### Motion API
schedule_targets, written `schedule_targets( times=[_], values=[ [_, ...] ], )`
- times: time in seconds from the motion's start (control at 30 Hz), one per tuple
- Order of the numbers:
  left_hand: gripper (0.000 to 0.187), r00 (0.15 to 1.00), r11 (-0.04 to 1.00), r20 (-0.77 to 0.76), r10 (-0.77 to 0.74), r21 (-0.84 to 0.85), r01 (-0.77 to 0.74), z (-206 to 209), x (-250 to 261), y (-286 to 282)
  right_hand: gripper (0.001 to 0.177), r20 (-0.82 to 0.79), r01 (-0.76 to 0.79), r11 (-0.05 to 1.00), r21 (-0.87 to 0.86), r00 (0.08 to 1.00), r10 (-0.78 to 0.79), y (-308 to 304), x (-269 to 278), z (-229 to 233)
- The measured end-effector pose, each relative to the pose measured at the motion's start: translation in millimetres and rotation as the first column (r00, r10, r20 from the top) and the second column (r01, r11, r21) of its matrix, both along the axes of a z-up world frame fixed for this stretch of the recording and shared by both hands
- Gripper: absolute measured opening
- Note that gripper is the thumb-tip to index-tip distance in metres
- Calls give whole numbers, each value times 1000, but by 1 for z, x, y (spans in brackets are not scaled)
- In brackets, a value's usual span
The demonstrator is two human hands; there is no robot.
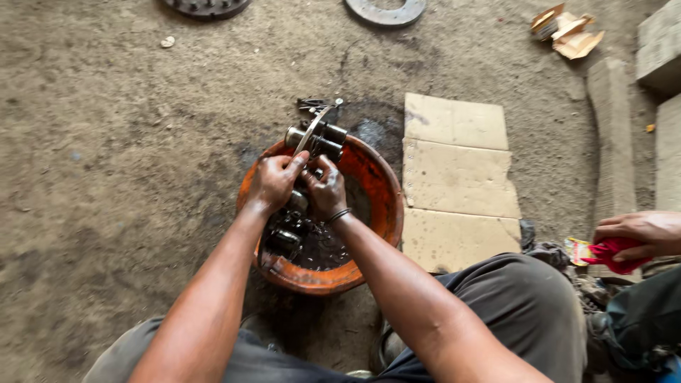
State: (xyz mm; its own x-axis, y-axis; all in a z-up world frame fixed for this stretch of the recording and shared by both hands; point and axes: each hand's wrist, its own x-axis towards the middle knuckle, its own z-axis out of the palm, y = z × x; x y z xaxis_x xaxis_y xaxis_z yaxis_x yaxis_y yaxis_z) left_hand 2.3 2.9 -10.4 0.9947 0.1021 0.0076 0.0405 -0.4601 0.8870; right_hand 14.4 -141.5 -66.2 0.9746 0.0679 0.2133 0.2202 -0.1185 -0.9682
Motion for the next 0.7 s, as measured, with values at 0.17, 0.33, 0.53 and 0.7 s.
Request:
schedule_targets(
  times=[0.17, 0.33, 0.53, 0.7],
  values=[
    [57, 1000, 999, -9, 24, -22, -25, -1, -1, 1, 18, -54, 153, 983, 105, 987, -148, 11, 15, -17],
    [62, 999, 1000, -31, -6, -5, 6, 5, -7, -3, 23, -172, 196, 930, -312, 951, -258, 0, 56, -35],
    [59, 999, 999, 12, -34, -21, 34, 9, -6, -4, 23, -29, 113, 799, -591, 987, -161, -2, 40, -1],
    [56, 996, 991, 2, -85, -108, 85, 13, -11, -2, 26, 280, 37, 774, -633, 942, 184, -22, -3, 28]
  ],
)
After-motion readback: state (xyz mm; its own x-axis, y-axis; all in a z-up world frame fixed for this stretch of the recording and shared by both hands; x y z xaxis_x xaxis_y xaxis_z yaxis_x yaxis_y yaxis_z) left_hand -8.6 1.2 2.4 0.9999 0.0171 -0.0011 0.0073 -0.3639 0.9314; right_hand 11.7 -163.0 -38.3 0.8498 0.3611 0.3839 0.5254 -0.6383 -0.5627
